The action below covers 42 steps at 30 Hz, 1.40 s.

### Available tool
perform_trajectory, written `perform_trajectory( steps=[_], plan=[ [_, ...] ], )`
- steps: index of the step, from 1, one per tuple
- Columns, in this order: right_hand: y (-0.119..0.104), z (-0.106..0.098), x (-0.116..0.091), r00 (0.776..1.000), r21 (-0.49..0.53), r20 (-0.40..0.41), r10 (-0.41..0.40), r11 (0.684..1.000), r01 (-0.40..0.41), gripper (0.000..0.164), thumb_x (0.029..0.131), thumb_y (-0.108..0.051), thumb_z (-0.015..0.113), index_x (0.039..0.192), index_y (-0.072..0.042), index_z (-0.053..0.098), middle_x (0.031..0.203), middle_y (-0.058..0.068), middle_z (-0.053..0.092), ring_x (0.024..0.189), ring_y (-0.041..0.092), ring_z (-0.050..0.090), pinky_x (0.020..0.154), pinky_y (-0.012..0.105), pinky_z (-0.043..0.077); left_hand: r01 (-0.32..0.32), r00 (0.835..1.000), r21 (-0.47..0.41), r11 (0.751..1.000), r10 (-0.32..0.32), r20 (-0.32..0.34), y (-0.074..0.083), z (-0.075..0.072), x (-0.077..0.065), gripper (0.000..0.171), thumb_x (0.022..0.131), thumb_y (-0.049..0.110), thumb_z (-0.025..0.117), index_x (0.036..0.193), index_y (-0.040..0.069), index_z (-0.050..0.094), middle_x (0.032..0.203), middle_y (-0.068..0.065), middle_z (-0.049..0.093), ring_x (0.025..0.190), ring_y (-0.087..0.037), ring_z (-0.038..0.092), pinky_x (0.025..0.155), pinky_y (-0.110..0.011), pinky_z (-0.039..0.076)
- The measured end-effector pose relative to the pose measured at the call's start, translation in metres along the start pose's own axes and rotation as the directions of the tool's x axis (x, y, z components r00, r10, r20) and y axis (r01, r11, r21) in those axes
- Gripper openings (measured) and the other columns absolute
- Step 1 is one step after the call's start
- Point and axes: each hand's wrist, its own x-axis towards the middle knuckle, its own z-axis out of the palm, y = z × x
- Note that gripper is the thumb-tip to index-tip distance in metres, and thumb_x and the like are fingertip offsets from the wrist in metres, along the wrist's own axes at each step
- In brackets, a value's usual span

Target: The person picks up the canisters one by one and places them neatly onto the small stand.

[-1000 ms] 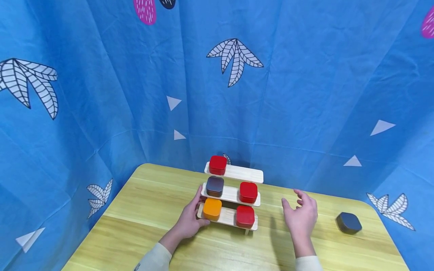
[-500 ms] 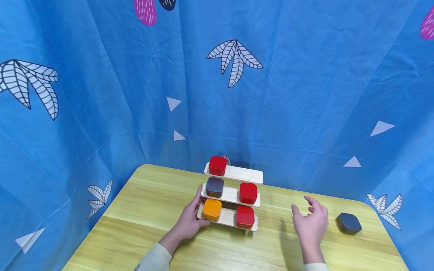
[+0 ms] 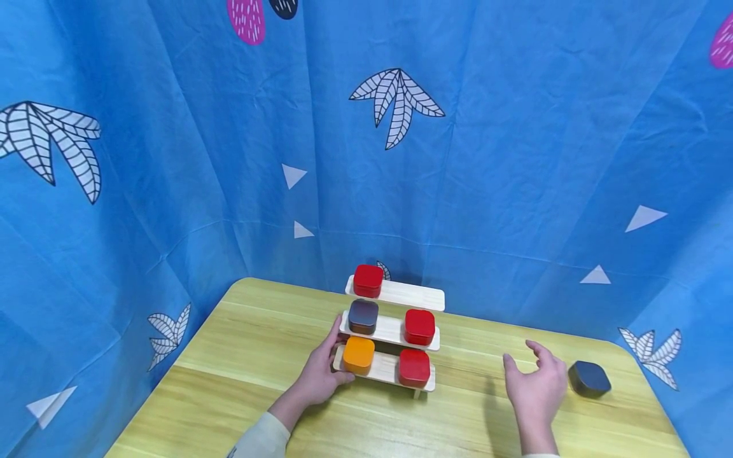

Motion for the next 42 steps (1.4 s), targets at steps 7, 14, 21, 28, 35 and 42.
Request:
perform_trajectory(
  steps=[7,14,21,28,35,42],
  plan=[
    [0.006,-0.007,0.005,1.0,-0.035,-0.011,0.022,0.999,-0.022,0.053,0.086,-0.017,0.076,0.133,0.002,0.059,0.126,0.03,0.046,0.112,0.045,0.048,0.089,0.056,0.033,0.002,1.0,0.01,1.0,-0.002,-0.003,0.0,0.001,0.0,0.127,0.076,-0.012,0.081,0.159,0.041,0.001,0.16,0.004,0.028,0.143,-0.026,0.032,0.111,-0.042,0.033],
    [0.012,-0.012,0.007,0.999,-0.042,-0.026,0.04,0.998,-0.041,0.054,0.086,-0.016,0.075,0.133,0.003,0.058,0.125,0.031,0.045,0.116,0.047,0.042,0.09,0.057,0.032,0.005,1.0,0.011,1.0,-0.005,-0.005,-0.001,0.001,-0.001,0.128,0.075,-0.01,0.081,0.159,0.042,0.0,0.159,0.003,0.031,0.142,-0.026,0.034,0.111,-0.043,0.034],
    [0.024,-0.015,0.011,0.997,-0.059,-0.076,0.025,0.998,-0.03,0.054,0.084,-0.013,0.076,0.132,0.005,0.058,0.122,0.032,0.047,0.125,0.051,0.031,0.101,0.063,0.021,-0.002,1.0,0.02,1.0,0.002,-0.008,-0.001,0.001,-0.002,0.127,0.076,-0.01,0.082,0.16,0.04,0.0,0.162,0.002,0.024,0.142,-0.028,0.033,0.11,-0.043,0.035],
    [0.031,-0.023,0.014,0.99,-0.042,-0.042,0.137,0.989,-0.138,0.062,0.086,-0.017,0.074,0.141,0.0,0.052,0.133,0.031,0.036,0.13,0.052,0.021,0.096,0.061,0.025,-0.005,1.0,-0.004,1.0,0.005,-0.007,-0.001,0.001,-0.002,0.128,0.074,-0.012,0.081,0.159,0.042,0.001,0.162,0.005,0.022,0.143,-0.026,0.032,0.109,-0.041,0.037],
    [0.04,-0.029,0.018,0.977,-0.063,-0.023,0.211,0.975,-0.213,0.067,0.087,-0.02,0.074,0.146,-0.003,0.047,0.146,0.032,0.023,0.131,0.051,0.015,0.093,0.062,0.028,-0.005,1.0,0.021,1.0,0.005,-0.008,-0.002,0.001,-0.001,0.129,0.075,-0.01,0.082,0.159,0.044,0.0,0.162,0.006,0.023,0.143,-0.027,0.032,0.111,-0.043,0.034],
    [0.049,-0.032,0.024,0.963,-0.117,-0.001,0.271,0.956,-0.269,0.07,0.085,-0.022,0.074,0.145,-0.002,0.045,0.144,0.035,0.019,0.13,0.053,0.011,0.091,0.066,0.026,-0.011,1.0,0.011,1.0,0.011,-0.007,-0.002,0.001,0.0,0.128,0.075,-0.01,0.082,0.159,0.042,0.001,0.162,0.005,0.024,0.143,-0.026,0.032,0.111,-0.043,0.034]
  ],
)
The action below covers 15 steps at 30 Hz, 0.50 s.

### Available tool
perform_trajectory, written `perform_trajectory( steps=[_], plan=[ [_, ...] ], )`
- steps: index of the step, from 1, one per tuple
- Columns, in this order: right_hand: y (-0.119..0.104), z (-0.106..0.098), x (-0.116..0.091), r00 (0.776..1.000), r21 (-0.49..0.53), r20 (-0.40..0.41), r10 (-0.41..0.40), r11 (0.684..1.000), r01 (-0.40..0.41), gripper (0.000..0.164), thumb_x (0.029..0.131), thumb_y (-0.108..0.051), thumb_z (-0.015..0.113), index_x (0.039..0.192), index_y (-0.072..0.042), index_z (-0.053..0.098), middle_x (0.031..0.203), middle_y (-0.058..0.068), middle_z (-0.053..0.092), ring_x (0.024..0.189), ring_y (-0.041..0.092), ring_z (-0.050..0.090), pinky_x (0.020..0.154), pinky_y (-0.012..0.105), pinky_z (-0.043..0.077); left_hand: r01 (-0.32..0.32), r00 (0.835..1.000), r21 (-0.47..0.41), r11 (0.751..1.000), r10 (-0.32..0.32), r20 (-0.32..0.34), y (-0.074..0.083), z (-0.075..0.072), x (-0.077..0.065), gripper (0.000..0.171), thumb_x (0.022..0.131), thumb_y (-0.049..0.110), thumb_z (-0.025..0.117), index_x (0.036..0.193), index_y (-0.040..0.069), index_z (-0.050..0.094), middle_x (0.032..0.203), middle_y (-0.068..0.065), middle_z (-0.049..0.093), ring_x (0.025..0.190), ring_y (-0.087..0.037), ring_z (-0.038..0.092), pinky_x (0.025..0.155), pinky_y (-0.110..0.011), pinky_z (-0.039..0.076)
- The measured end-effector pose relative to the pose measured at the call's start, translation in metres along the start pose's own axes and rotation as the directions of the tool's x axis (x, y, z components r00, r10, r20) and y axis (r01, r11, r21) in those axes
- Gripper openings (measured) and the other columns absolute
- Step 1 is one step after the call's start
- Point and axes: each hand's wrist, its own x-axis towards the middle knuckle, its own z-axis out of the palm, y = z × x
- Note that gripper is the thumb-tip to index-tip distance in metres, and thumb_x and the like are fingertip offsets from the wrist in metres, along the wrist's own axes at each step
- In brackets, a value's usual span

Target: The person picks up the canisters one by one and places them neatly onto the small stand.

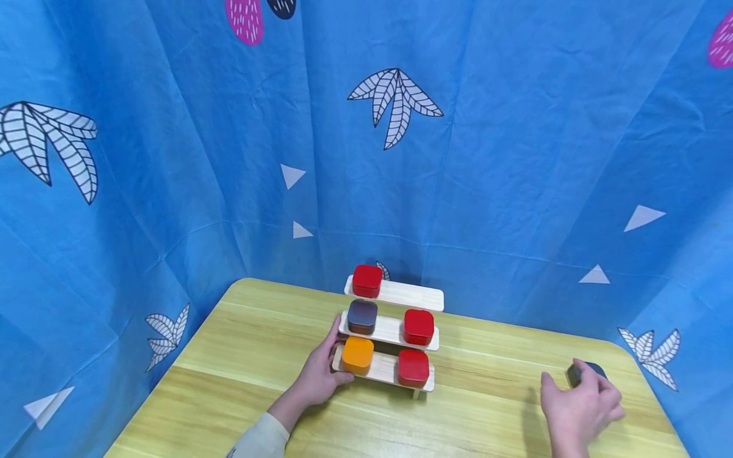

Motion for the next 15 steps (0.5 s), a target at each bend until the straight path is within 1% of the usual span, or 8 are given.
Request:
perform_trajectory(
  steps=[7,11,15],
  plan=[
    [0.005,-0.002,0.005,0.999,0.01,0.02,0.038,0.999,-0.038,0.074,0.084,-0.024,0.075,0.146,-0.001,0.042,0.147,0.033,0.013,0.13,0.052,0.007,0.091,0.066,0.027,-0.002,1.0,0.011,1.0,0.002,0.002,0.002,-0.001,0.0,0.128,0.075,-0.01,0.082,0.159,0.042,0.0,0.161,0.005,0.026,0.142,-0.026,0.034,0.111,-0.042,0.033],
    [0.009,-0.002,0.007,0.999,0.023,0.011,0.044,0.999,-0.044,0.076,0.082,-0.022,0.076,0.146,0.0,0.041,0.148,0.033,0.011,0.131,0.051,0.006,0.094,0.066,0.026,-0.007,1.0,0.011,1.0,0.007,0.003,0.002,-0.001,0.0,0.128,0.075,-0.01,0.082,0.16,0.041,0.001,0.161,0.004,0.026,0.141,-0.027,0.035,0.111,-0.043,0.034],
    [0.012,-0.002,0.009,0.998,0.023,0.02,0.052,0.998,-0.053,0.077,0.082,-0.023,0.076,0.146,0.0,0.04,0.148,0.033,0.01,0.131,0.052,0.005,0.095,0.066,0.025,-0.011,1.0,0.013,1.0,0.011,0.003,0.001,-0.001,0.0,0.128,0.075,-0.01,0.082,0.16,0.041,0.001,0.161,0.003,0.027,0.141,-0.027,0.036,0.111,-0.043,0.034]
  ],
)
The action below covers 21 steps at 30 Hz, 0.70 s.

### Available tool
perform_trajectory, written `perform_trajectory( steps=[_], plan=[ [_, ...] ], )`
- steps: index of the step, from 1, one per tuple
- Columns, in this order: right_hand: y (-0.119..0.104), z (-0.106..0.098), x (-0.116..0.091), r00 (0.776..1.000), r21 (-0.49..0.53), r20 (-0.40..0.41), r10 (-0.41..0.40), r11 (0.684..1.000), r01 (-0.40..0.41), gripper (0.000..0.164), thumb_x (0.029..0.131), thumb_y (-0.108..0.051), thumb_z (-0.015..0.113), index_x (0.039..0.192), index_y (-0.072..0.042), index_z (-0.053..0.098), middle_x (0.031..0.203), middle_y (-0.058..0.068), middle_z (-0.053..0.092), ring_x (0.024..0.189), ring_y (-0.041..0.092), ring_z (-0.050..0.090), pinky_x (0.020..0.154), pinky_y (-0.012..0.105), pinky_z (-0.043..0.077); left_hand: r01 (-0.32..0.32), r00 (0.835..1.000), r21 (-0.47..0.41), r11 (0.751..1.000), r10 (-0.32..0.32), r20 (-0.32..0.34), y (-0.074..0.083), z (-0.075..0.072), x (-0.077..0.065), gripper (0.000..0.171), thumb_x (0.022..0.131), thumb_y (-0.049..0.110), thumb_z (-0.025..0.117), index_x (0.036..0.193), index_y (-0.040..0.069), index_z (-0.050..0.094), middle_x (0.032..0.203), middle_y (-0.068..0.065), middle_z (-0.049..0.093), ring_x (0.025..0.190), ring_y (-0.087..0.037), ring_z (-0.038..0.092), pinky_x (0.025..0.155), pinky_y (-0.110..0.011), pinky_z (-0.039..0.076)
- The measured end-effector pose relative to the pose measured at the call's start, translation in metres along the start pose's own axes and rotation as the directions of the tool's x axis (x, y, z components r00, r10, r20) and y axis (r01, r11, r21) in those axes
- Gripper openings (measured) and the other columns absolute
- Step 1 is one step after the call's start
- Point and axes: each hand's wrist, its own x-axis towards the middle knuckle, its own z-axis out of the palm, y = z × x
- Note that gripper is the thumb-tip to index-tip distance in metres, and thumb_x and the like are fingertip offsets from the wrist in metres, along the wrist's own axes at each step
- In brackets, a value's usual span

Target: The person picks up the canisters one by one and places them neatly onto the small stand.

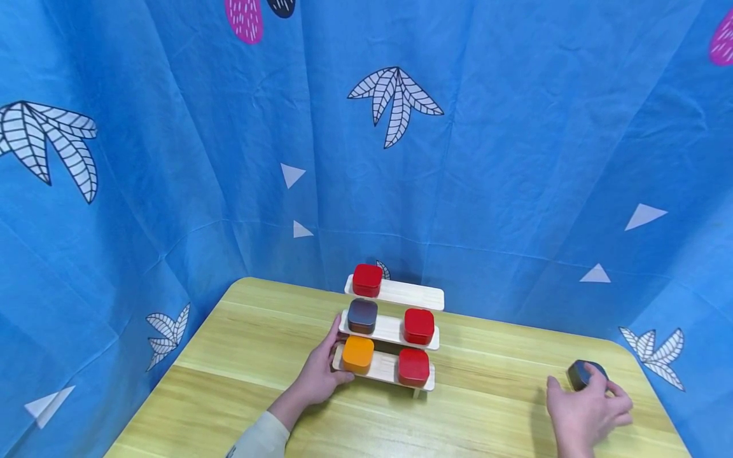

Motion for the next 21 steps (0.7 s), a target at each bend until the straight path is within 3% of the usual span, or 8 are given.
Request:
perform_trajectory(
  steps=[21],
  plan=[
    [0.013,0.004,0.013,0.998,-0.037,0.067,0.018,0.999,-0.015,0.081,0.085,-0.029,0.076,0.147,0.003,0.036,0.144,0.041,0.011,0.129,0.056,0.006,0.091,0.069,0.024,0.017,1.0,-0.035,0.999,-0.016,0.01,0.0,0.001,0.0,0.129,0.075,-0.012,0.081,0.16,0.04,0.0,0.161,0.004,0.027,0.142,-0.025,0.034,0.109,-0.041,0.036]
  ],
)
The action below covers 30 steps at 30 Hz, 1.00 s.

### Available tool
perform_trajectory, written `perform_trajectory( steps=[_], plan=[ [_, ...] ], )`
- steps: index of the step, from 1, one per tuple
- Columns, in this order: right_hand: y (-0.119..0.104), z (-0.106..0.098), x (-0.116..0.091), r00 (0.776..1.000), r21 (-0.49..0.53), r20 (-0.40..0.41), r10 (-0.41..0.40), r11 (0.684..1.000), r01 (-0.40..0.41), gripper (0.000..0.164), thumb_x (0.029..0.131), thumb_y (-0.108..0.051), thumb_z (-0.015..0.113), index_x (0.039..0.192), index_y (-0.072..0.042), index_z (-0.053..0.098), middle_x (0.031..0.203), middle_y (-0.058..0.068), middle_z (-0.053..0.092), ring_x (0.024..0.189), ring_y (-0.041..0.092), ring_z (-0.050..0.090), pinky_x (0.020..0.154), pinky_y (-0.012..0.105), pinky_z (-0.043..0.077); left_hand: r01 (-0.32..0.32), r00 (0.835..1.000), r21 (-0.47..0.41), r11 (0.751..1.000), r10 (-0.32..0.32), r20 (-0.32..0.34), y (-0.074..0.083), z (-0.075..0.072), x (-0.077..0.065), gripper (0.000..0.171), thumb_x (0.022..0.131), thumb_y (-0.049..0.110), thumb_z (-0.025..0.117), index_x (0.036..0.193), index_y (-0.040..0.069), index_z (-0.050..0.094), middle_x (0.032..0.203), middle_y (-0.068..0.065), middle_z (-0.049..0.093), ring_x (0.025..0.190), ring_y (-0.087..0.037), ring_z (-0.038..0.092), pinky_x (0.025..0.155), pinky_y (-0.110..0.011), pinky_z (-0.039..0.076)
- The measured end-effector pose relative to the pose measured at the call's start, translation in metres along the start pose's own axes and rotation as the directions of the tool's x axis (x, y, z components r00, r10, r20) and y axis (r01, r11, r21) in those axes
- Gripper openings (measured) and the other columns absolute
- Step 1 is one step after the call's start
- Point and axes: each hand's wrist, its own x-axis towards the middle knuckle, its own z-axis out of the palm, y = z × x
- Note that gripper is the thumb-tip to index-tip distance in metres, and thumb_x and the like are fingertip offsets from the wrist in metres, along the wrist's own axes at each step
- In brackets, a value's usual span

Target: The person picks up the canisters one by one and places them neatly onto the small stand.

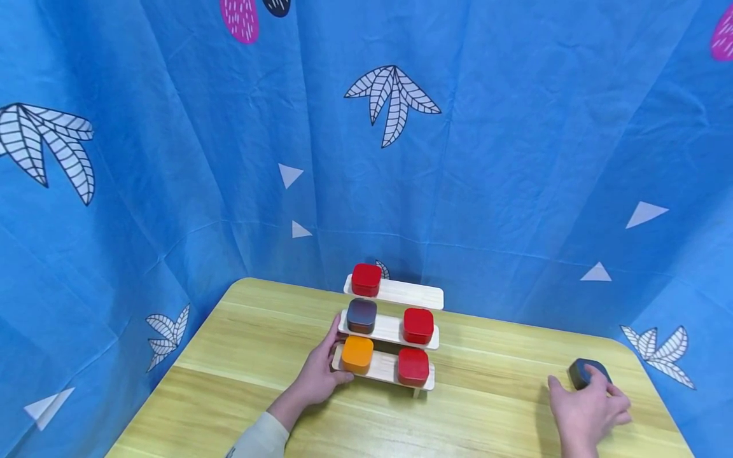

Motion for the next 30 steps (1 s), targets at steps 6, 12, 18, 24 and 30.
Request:
perform_trajectory(
  steps=[6,12,18,24,30],
  plan=[
    [0.001,0.002,0.002,1.0,-0.017,0.016,-0.007,1.0,0.007,0.083,0.084,-0.029,0.076,0.149,0.003,0.035,0.143,0.044,0.013,0.127,0.059,0.009,0.089,0.069,0.025,0.006,1.0,0.006,1.0,-0.006,0.0,-0.001,0.0,0.0,0.129,0.075,-0.011,0.081,0.159,0.041,0.0,0.16,0.005,0.029,0.142,-0.024,0.034,0.11,-0.041,0.036],
    [-0.001,0.004,0.004,0.999,-0.026,0.016,-0.03,0.999,0.031,0.082,0.084,-0.03,0.076,0.146,0.003,0.036,0.14,0.045,0.016,0.125,0.059,0.012,0.088,0.067,0.026,0.006,1.0,-0.001,1.0,-0.006,0.006,0.0,-0.001,0.0,0.128,0.076,-0.011,0.081,0.159,0.043,0.0,0.16,0.003,0.029,0.14,-0.024,0.036,0.107,-0.04,0.04],
    [-0.001,0.005,0.007,0.999,-0.021,0.009,-0.031,0.999,0.031,0.082,0.083,-0.029,0.077,0.146,0.003,0.036,0.141,0.043,0.015,0.126,0.059,0.012,0.089,0.067,0.026,0.015,1.0,-0.002,1.0,-0.015,0.002,0.0,-0.001,0.001,0.128,0.076,-0.011,0.081,0.159,0.043,0.0,0.16,0.002,0.029,0.14,-0.026,0.037,0.104,-0.039,0.043],
    [-0.001,0.005,0.01,0.999,-0.019,0.011,-0.031,0.999,0.031,0.082,0.083,-0.029,0.076,0.146,0.004,0.036,0.141,0.043,0.014,0.126,0.058,0.012,0.088,0.067,0.027,0.013,1.0,-0.003,1.0,-0.013,0.001,0.001,-0.001,0.001,0.128,0.075,-0.011,0.081,0.159,0.043,0.0,0.161,0.003,0.028,0.141,-0.026,0.036,0.104,-0.039,0.043],
    [-0.002,0.004,0.012,0.999,-0.004,0.001,-0.038,0.999,0.038,0.08,0.083,-0.027,0.075,0.145,0.005,0.036,0.141,0.042,0.013,0.126,0.057,0.011,0.087,0.066,0.028,0.013,1.0,0.002,1.0,-0.013,0.003,0.0,-0.001,0.0,0.128,0.075,-0.011,0.081,0.159,0.043,0.0,0.161,0.004,0.028,0.141,-0.026,0.036,0.103,-0.039,0.044]
  ],
)
